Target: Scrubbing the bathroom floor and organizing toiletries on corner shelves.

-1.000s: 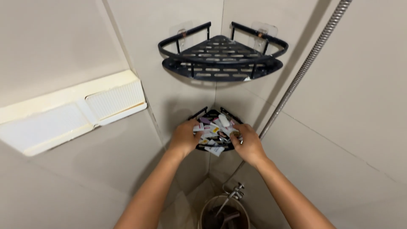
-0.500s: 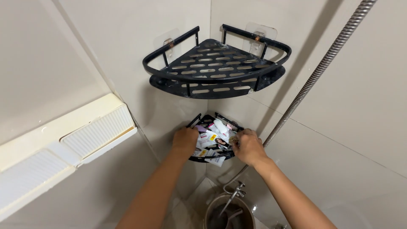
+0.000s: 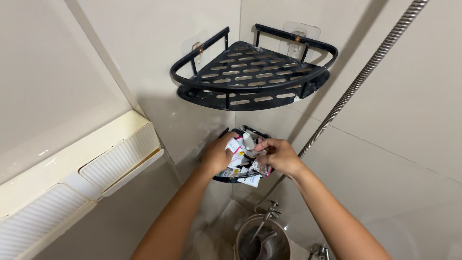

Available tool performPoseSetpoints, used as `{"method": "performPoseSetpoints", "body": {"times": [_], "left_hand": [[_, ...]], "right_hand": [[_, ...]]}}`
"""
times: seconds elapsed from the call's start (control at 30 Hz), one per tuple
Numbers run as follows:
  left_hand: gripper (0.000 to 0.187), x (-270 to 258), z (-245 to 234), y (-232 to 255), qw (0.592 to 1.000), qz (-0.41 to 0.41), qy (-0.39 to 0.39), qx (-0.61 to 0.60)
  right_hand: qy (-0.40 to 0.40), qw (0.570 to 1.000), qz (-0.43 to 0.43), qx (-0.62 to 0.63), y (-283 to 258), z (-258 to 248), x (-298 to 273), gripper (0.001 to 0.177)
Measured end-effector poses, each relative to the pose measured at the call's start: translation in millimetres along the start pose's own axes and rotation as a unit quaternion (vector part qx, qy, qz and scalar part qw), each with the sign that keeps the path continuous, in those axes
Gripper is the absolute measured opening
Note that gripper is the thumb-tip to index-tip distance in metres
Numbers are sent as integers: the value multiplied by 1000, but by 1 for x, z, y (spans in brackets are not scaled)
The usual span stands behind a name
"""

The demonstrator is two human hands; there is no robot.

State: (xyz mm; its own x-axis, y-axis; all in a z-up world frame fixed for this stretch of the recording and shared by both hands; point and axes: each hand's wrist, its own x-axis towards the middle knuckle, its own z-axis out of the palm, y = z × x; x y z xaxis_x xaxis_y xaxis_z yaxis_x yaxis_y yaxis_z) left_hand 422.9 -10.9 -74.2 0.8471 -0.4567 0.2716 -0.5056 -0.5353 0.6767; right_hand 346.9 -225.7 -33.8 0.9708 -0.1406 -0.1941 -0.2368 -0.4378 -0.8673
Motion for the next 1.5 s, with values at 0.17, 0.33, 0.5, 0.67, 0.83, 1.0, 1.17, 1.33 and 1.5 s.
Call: {"method": "performPoseSetpoints", "body": {"times": [0.17,0.33,0.5,0.67,0.83,1.0,1.17,1.33,1.5], "left_hand": [[51,8,10,-18,916,-177,-60,-354],[59,-1,-5,-9,901,-187,-18,-392],[39,-7,-10,2,939,-212,25,-268],[30,-3,2,-9,887,-220,-6,-405],[45,-7,1,-4,856,-209,-38,-472],[29,-14,-11,10,949,-200,-5,-243],[26,-12,13,-3,982,-85,90,-145],[22,-16,2,21,960,-93,0,-265],[18,-11,-12,23,856,-184,-16,-482]], "right_hand": [[-19,978,-41,206,-2,-11,2,39],[-29,969,-58,239,1,-16,-2,50],[-15,998,29,62,30,-12,2,57],[-6,997,71,-13,27,-5,0,51],[-10,995,85,-44,31,1,2,40],[38,994,4,-100,12,9,-10,31],[116,990,-73,-19,8,33,-7,29],[92,979,-48,175,-3,44,-3,37],[55,972,-94,210,0,38,-2,28]]}}
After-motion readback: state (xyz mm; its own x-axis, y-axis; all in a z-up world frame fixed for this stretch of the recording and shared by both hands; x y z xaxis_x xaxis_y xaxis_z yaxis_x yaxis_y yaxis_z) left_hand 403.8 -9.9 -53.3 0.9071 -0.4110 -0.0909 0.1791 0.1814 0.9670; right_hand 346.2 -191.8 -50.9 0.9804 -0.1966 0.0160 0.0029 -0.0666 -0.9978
